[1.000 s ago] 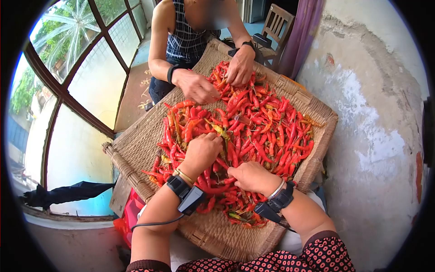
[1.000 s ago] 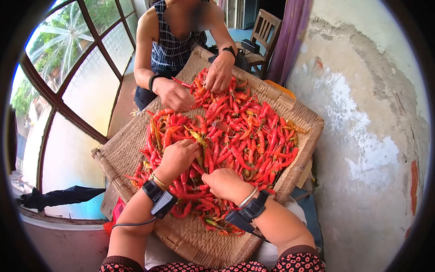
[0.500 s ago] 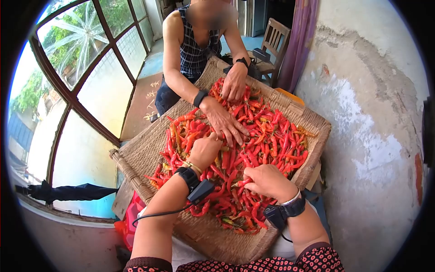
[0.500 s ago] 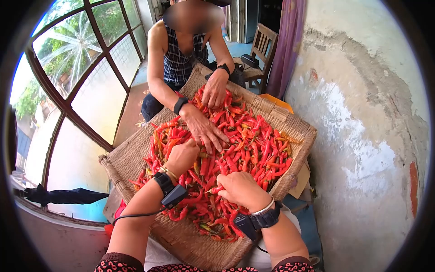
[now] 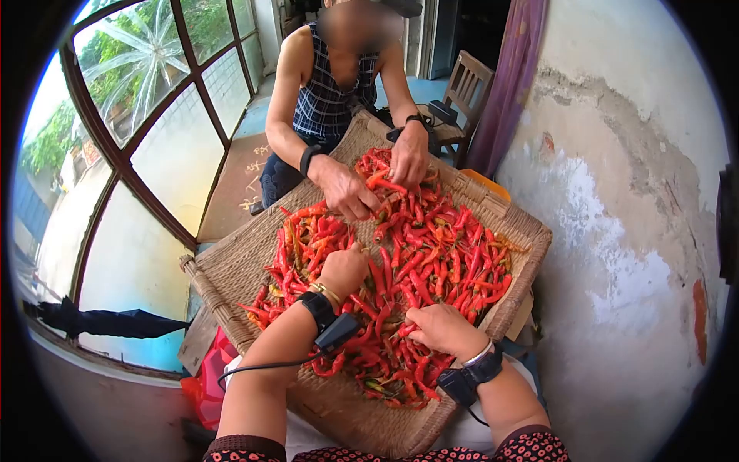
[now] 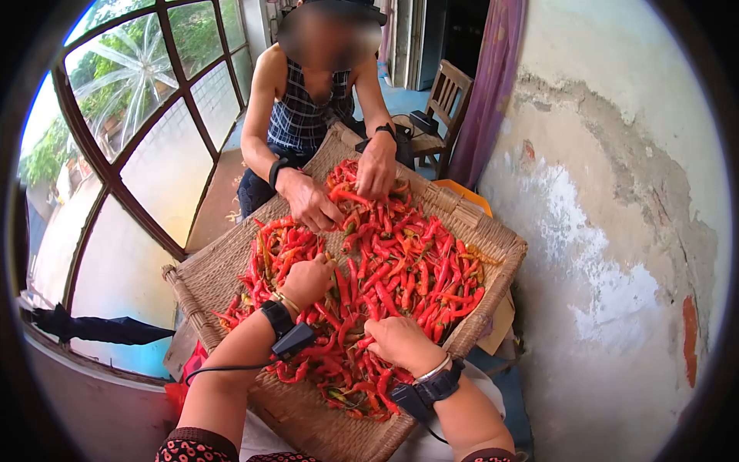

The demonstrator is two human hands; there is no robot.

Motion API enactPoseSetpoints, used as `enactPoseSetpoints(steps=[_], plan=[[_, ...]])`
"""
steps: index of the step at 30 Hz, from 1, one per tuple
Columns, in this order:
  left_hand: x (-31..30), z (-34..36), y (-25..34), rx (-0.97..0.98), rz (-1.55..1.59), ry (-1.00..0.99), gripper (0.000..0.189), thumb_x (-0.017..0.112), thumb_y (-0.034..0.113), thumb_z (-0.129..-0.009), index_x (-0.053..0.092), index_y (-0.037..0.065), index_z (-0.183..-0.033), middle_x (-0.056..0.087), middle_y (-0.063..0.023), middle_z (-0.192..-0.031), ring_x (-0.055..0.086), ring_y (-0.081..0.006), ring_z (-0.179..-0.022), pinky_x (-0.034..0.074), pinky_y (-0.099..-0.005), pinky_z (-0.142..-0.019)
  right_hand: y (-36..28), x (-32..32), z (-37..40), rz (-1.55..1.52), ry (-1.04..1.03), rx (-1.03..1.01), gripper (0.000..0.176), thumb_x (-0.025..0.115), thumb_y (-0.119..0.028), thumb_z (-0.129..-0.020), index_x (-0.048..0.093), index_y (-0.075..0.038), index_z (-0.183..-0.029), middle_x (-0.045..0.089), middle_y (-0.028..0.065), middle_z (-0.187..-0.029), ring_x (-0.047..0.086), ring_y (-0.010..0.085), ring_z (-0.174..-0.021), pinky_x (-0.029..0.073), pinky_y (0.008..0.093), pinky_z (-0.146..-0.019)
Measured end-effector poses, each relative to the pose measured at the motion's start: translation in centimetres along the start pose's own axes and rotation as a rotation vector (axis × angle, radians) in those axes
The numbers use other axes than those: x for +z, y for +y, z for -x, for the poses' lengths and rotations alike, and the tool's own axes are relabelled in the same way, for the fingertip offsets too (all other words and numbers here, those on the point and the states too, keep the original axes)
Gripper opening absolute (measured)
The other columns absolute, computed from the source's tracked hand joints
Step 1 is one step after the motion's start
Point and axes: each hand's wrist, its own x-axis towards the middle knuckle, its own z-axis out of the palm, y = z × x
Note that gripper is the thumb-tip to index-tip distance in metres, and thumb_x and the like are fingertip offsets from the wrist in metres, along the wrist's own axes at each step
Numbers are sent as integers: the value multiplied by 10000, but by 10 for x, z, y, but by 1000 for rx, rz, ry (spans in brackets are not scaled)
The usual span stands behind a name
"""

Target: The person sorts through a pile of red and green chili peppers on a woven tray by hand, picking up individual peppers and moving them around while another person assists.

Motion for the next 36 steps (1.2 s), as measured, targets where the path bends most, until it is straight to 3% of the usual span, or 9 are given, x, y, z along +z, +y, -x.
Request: enactPoseSetpoints(steps=[11, 14, 17, 19, 21, 23, 26, 34, 36], plan=[[10, -8, -6, -136, -40, -1, 123, 524, 111, -754, 603, 61, -834, 608, -104, -796, 625, -260, -679, 494, -370, -558, -5, -2, -7, -80, 65, -21, 198, 633, -183, -736, 521, -69, -853, 599, 124, -719, 597, 311, -715, 468, 411, -622], [-13, -14, -9, -108, 157, -98, 127, 520, 104, -751, 602, 58, -835, 609, -103, -812, 617, -295, -692, 498, -388, -584, -3, -2, -8, -77, 74, -23, 200, 637, -177, -735, 521, -69, -856, 598, 121, -711, 597, 309, -708, 468, 408, -621], [-21, -23, -19, -147, 236, 141, 169, 572, 165, -739, 590, 50, -862, 601, -114, -830, 594, -336, -729, 494, -397, -647, -6, -4, -10, -90, 59, -5, 197, 633, -176, -737, 537, -62, -867, 598, 119, -725, 596, 306, -704, 474, 393, -624], [-24, -29, -25, -63, 248, 602, 175, 578, 140, -740, 600, 50, -889, 595, -130, -837, 589, -332, -742, 490, -400, -669, -6, -3, -11, -97, 37, 12, 204, 636, -177, -735, 536, -60, -870, 597, 121, -738, 595, 308, -708, 473, 392, -624], [-28, -23, -21, -93, 258, 604, 197, 591, 125, -739, 606, 50, -921, 589, -148, -835, 589, -326, -747, 487, -398, -688, -3, -1, -12, -109, 147, 0, 208, 635, -168, -734, 531, -56, -875, 594, 129, -768, 593, 314, -708, 474, 391, -623], [-40, -5, -9, 42, 517, 198, 249, 577, 174, -760, 583, 23, -958, 591, -176, -855, 582, -337, -797, 477, -408, -708, -1, -1, -12, -107, 178, 2, 208, 635, -162, -733, 530, -55, -878, 593, 133, -778, 592, 316, -705, 474, 390, -617], [-58, 32, 22, 229, 796, -197, 308, 594, 301, -799, 601, 45, -970, 607, -186, -820, 587, -356, -778, 467, -418, -688, -4, -3, -13, -76, 195, 8, 209, 638, -151, -729, 532, -56, -882, 592, 132, -779, 592, 317, -696, 475, 386, -603], [-42, 67, 38, 108, 706, -199, 302, 603, 255, -759, 610, 94, -1014, 600, -179, -751, 590, -346, -727, 471, -424, -639, -11, 1, -20, -104, 197, -47, 174, 632, -167, -747, 531, -76, -856, 579, 119, -698, 587, 321, -651, 473, 402, -571], [-35, 70, 36, 84, 752, -211, 277, 592, 254, -774, 621, 107, -1007, 597, -184, -720, 598, -334, -694, 472, -408, -627, -10, 2, -18, -172, 198, -56, 233, 644, -163, -744, 539, -84, -936, 591, 118, -714, 596, 306, -657, 473, 391, -563]])
